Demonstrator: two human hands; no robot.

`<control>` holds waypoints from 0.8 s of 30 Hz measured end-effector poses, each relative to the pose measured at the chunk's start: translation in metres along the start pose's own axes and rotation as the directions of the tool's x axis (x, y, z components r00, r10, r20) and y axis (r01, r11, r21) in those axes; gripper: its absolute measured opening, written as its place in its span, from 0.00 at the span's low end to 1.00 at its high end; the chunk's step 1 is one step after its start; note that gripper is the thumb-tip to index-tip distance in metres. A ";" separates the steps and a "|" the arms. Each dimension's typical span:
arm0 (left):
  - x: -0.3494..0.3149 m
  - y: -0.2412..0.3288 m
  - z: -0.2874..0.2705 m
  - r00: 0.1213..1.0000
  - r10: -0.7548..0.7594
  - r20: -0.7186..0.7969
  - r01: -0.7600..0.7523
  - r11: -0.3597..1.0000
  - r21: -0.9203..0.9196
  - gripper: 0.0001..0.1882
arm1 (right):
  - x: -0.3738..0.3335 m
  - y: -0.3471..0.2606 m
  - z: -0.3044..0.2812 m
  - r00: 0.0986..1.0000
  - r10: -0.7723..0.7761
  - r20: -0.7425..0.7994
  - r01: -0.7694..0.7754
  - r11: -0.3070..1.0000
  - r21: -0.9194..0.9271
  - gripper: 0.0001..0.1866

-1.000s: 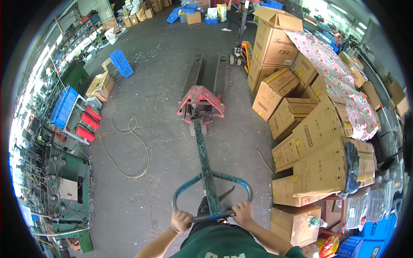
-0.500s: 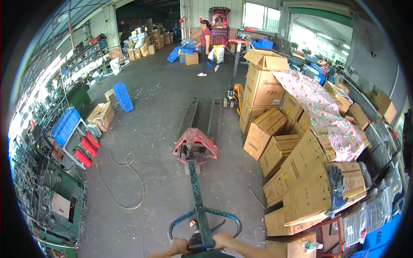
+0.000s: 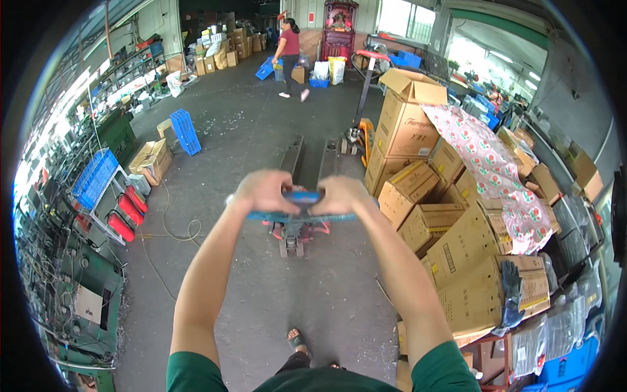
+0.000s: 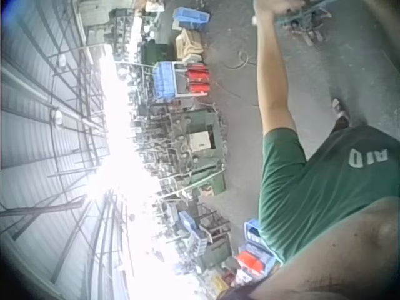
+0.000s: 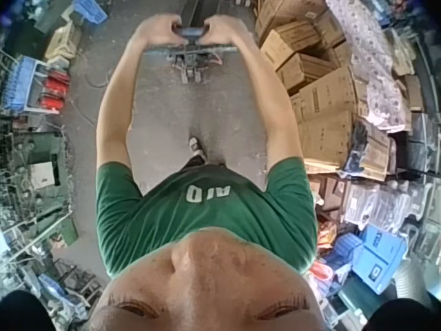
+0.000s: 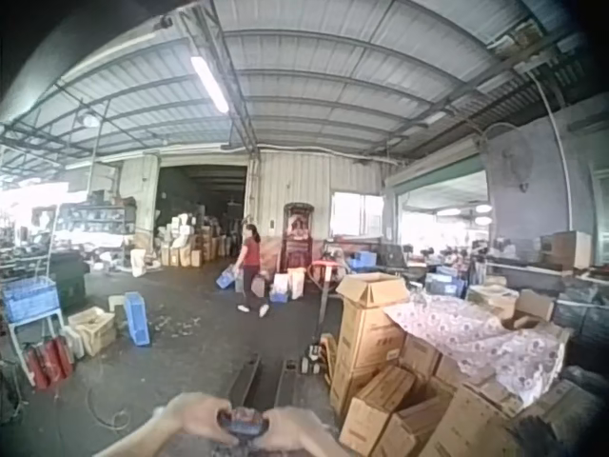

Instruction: The person steers and pulls a manual pallet jack across the factory floor by gripping, turning, and moving its handle.

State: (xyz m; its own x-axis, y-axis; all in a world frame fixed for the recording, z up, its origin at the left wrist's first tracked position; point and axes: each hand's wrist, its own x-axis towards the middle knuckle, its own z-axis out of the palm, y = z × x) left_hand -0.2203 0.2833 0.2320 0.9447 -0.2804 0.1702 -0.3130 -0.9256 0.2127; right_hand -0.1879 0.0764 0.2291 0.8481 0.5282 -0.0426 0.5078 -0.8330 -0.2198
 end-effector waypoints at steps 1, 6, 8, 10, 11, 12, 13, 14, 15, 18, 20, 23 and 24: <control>0.006 -0.002 -0.001 1.000 -0.003 0.017 0.003 1.000 -0.004 0.21 | 0.007 0.002 -0.004 1.000 0.004 0.014 -0.004 1.000 0.010 0.24; -0.030 0.013 0.014 0.998 -0.024 0.065 0.029 0.996 -0.079 0.19 | -0.024 -0.008 0.012 0.993 -0.035 0.109 0.026 0.996 0.085 0.24; -0.067 0.025 0.039 0.996 0.075 0.041 -0.074 0.997 -0.038 0.18 | -0.057 -0.013 0.041 0.984 -0.027 0.174 0.021 0.999 0.035 0.22; -0.113 0.040 0.064 0.989 0.053 0.136 -0.051 0.998 -0.021 0.17 | -0.091 -0.021 0.081 0.958 -0.034 0.284 0.009 0.996 0.086 0.21; -0.137 0.049 0.072 0.979 0.081 0.185 -0.064 0.993 -0.097 0.18 | -0.110 -0.025 0.099 0.933 -0.079 0.352 0.031 0.989 0.141 0.23; -0.164 0.054 0.091 0.983 0.093 0.160 -0.073 0.989 -0.125 0.17 | -0.129 -0.029 0.124 0.916 -0.097 0.389 0.040 0.987 0.153 0.24; -0.189 0.054 0.121 0.984 0.104 0.144 -0.080 0.983 -0.166 0.17 | -0.143 -0.029 0.157 0.892 -0.110 0.439 0.040 0.985 0.166 0.25; -0.215 0.062 0.138 0.984 0.079 0.159 -0.052 0.985 -0.167 0.17 | -0.161 -0.034 0.175 0.864 -0.101 0.494 0.007 0.982 0.190 0.26; -0.238 0.071 0.153 0.983 0.068 0.173 -0.038 0.985 -0.170 0.16 | -0.182 -0.039 0.194 0.836 -0.083 0.542 -0.039 0.977 0.210 0.27; -0.304 0.076 0.200 0.948 0.049 0.313 -0.026 0.997 -0.078 0.14 | -0.228 -0.056 0.273 0.856 -0.130 0.500 0.029 0.978 0.205 0.28; -0.342 0.071 0.239 0.906 0.019 0.422 0.001 0.999 -0.048 0.14 | -0.255 -0.071 0.321 0.885 -0.053 0.462 -0.048 0.978 0.203 0.26; -0.383 0.062 0.297 0.814 -0.024 0.581 0.031 1.000 -0.001 0.14 | -0.279 -0.082 0.399 0.866 0.003 0.500 -0.168 0.944 0.285 0.24; -0.392 0.059 0.307 0.797 -0.031 0.603 0.039 0.999 0.001 0.14 | -0.281 -0.088 0.405 0.851 0.004 0.525 -0.184 0.938 0.292 0.22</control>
State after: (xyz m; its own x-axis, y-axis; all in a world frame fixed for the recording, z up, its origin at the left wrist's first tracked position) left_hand -0.5788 0.2605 -0.1180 0.8218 -0.3478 -0.4514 -0.2761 -0.9360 0.2185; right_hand -0.5326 0.0679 -0.1348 0.6443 0.5329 -0.5485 0.2757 -0.8309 -0.4834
